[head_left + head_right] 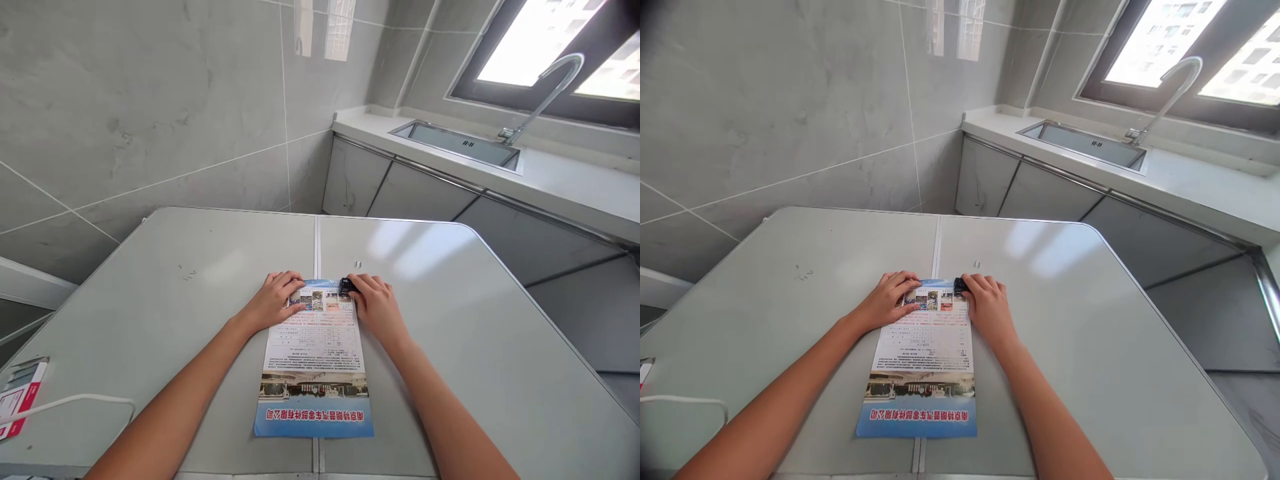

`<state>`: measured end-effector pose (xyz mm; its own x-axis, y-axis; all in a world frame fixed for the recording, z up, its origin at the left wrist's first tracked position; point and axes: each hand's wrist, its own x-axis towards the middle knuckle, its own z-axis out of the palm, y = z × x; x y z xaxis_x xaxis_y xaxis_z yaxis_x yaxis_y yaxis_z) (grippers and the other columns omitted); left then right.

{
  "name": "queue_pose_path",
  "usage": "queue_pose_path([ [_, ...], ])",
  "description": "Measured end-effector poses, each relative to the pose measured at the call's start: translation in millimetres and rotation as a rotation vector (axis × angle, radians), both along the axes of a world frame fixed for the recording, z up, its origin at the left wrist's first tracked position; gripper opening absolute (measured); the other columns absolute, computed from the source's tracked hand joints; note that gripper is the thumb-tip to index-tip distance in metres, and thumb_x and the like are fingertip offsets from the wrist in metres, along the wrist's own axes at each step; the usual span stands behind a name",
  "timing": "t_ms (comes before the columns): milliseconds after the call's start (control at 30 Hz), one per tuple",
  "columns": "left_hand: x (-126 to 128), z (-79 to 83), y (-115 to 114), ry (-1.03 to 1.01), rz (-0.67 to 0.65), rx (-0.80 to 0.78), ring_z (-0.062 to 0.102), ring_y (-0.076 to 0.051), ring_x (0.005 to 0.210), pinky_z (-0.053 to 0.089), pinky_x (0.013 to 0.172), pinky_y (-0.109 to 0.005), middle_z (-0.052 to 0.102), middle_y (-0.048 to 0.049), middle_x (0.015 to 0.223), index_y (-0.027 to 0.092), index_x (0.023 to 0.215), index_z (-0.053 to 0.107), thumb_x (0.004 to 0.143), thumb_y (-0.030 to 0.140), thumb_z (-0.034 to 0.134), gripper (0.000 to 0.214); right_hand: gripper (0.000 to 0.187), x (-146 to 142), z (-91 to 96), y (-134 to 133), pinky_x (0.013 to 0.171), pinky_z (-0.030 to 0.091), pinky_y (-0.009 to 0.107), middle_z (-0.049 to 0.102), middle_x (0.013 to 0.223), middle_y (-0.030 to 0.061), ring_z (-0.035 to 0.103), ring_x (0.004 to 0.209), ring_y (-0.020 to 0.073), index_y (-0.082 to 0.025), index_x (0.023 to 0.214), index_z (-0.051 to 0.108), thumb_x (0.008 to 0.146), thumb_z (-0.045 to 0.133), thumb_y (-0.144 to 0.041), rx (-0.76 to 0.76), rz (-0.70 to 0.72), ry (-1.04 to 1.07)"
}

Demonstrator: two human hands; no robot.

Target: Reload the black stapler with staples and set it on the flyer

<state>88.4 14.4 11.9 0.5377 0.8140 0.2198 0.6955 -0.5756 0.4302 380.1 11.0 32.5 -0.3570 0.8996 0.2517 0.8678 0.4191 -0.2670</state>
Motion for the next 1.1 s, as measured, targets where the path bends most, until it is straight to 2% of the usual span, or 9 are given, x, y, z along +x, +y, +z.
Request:
queue_pose_path([
  [233,-1.4,-1.3,1.9,-0.014,0.001,0.008,0.057,-0.029,0.123,0.039,0.106,-0.048,0.06,-0.0124,0.135,0.022,0.13,0.061,0.096,0.04,0.066,0.039,0.032,40.1,-3.6,17.3,0.082,0.041,0.037,0.07,0.117,0.0063,0.059,0.104,0.0275,-0.025,0.124,0.058,0.094,0.053,-0.015,-0.069,-0.15,0.097],
  [367,-2.6,-3.8,3.8,-0.002,0.005,0.031,0.056,-0.03,0.124,0.039,0.108,-0.05,0.06,-0.012,0.138,0.023,0.128,0.063,0.095,0.041,0.067,0.038,0.017,47.5,-9.0,19.7,0.07,0.038,0.033,0.069,0.102,0.0066,0.059,0.094,0.0273,-0.023,0.103,0.06,0.088,0.057,-0.015,-0.135,-0.29,0.094],
  [433,-2.2,-4.4,4.3,-0.009,0.009,0.032,0.054,-0.031,0.127,0.039,0.11,-0.051,0.059,-0.0116,0.14,0.024,0.127,0.064,0.094,0.041,0.068,0.037,0.012,46.2,-7.7,18.7,0.069,0.037,0.034,0.068,0.098,0.0072,0.058,0.091,0.0273,-0.022,0.098,0.059,0.088,0.057,-0.016,-0.06,-0.351,0.111],
  [533,-0.7,-1.9,4.5,-0.075,0.027,-0.002,0.053,-0.03,0.13,0.037,0.112,-0.051,0.058,-0.0108,0.141,0.025,0.126,0.065,0.096,0.04,0.065,0.034,0.013,38.5,1.8,14.7,0.072,0.038,0.035,0.068,0.099,0.0086,0.058,0.093,0.0286,-0.022,0.101,0.059,0.089,0.057,-0.019,0.119,-0.391,0.201],
  [600,-1.6,1.6,5.1,-0.199,0.075,-0.051,0.052,-0.029,0.13,0.036,0.112,-0.05,0.059,-0.0103,0.137,0.025,0.123,0.067,0.1,0.039,0.059,0.028,0.013,28.0,10.7,8.5,0.072,0.04,0.034,0.067,0.098,0.0072,0.059,0.09,0.0266,-0.022,0.102,0.059,0.089,0.059,-0.021,0.131,-0.325,0.309],
  [733,-13.3,4.9,10.0,-0.726,0.292,-0.173,0.058,-0.022,0.104,0.045,0.095,-0.037,0.062,-0.0072,0.104,0.022,0.093,0.067,0.102,0.042,0.052,0.026,0.011,-8.3,19.2,-17.3,0.071,0.042,0.03,0.066,0.092,0.0029,0.059,0.083,0.0211,-0.023,0.097,0.058,0.088,0.064,-0.02,-0.124,0.036,0.401],
  [867,-28.1,2.5,16.7,-1.319,0.378,-0.34,0.045,-0.016,0.069,0.041,0.068,-0.029,0.037,0.0005,0.065,0.019,0.057,0.039,0.098,0.041,0.059,0.051,0.017,-48.4,11.0,-46.7,0.076,0.042,0.031,0.066,0.096,0.0035,0.059,0.09,0.022,-0.023,0.095,0.058,0.084,0.07,-0.019,-0.274,0.266,0.301],
  [967,-32.0,4.8,17.6,-1.49,0.337,-0.511,0.035,-0.014,0.059,0.038,0.063,-0.029,0.023,0.0028,0.057,0.019,0.053,0.02,0.096,0.036,0.06,0.061,0.017,-61.7,5.4,-54.0,0.079,0.042,0.033,0.066,0.097,0.0042,0.058,0.091,0.0227,-0.022,0.092,0.057,0.083,0.071,-0.02,-0.318,0.285,0.232],
  [1100,-36.6,8.3,15.9,-1.575,0.256,-0.721,0.024,-0.012,0.05,0.031,0.052,-0.029,0.01,0.0045,0.052,0.019,0.056,0.01,0.092,0.037,0.06,0.065,0.018,-45.3,11.5,-43.5,0.081,0.042,0.033,0.066,0.1,0.0051,0.058,0.094,0.0235,-0.021,0.094,0.057,0.082,0.07,-0.02,-0.363,0.314,0.171],
])
